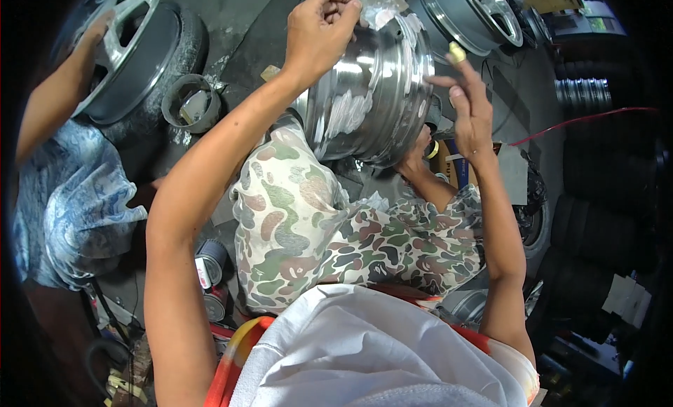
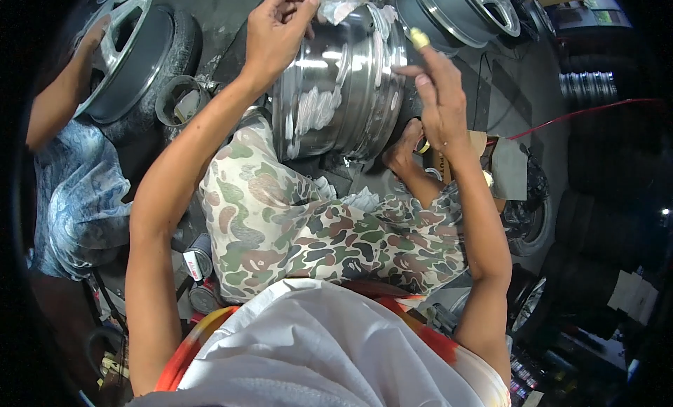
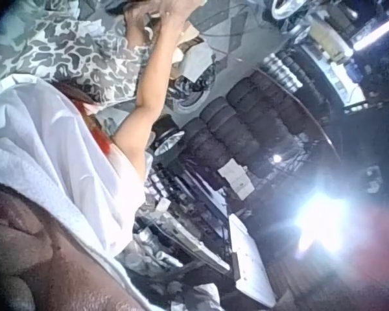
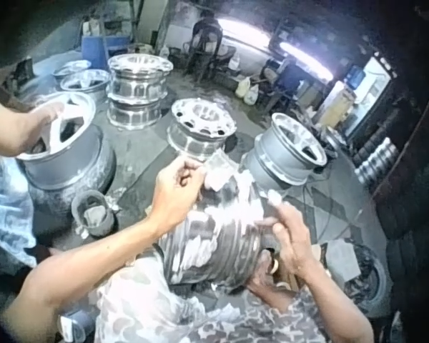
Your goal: Repairing and polishing wheel rims using putty and sandpaper.
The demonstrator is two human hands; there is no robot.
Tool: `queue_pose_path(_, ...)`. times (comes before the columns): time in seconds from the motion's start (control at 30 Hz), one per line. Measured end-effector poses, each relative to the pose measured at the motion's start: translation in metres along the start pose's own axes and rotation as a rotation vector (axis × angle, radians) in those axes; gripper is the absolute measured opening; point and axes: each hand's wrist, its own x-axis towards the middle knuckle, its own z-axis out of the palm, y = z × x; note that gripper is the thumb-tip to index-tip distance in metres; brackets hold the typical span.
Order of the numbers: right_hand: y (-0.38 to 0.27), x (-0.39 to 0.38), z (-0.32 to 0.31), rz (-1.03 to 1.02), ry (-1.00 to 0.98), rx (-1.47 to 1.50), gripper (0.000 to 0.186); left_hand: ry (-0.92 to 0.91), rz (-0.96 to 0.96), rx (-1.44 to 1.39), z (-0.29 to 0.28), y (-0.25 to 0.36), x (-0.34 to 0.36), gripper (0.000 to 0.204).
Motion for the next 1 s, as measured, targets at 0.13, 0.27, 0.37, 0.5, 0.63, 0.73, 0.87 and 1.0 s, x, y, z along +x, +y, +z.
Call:
queue_pose_path(0.13,-0.012,0.026,-0.003,-0.002,0.213,0.083,0.043,-0.060,0.077,0.121,-0.003,-0.006,-0.016,0.012)
queue_pose_path(0.27,-0.037,0.048,0.002,-0.094,0.187,0.119,0.046,-0.093,0.006,0.111,-0.008,0.005,-0.030,0.012)
queue_pose_path(0.37,-0.043,0.057,0.016,-0.339,0.154,-0.012,0.054,-0.115,-0.017,0.173,-0.012,0.010,-0.035,0.013)
queue_pose_path(0.5,-0.038,0.058,0.018,-0.436,0.065,-0.180,0.060,-0.162,-0.074,0.015,-0.011,0.011,-0.036,0.013)
queue_pose_path(0.63,-0.045,0.048,0.015,-0.311,0.023,-0.062,0.054,-0.172,-0.095,0.051,-0.012,0.010,-0.038,0.012)
queue_pose_path(0.73,-0.048,0.045,0.002,-0.253,0.082,-0.019,0.053,-0.153,-0.080,-0.034,-0.010,0.012,-0.039,0.013)
queue_pose_path(0.87,-0.053,0.043,0.007,-0.306,-0.033,-0.127,0.049,-0.186,-0.056,0.019,-0.016,0.016,-0.045,0.013)
queue_pose_path(1.0,-0.033,0.026,0.003,0.010,-0.036,0.193,0.049,-0.198,-0.141,-0.110,-0.021,0.017,-0.041,0.013)
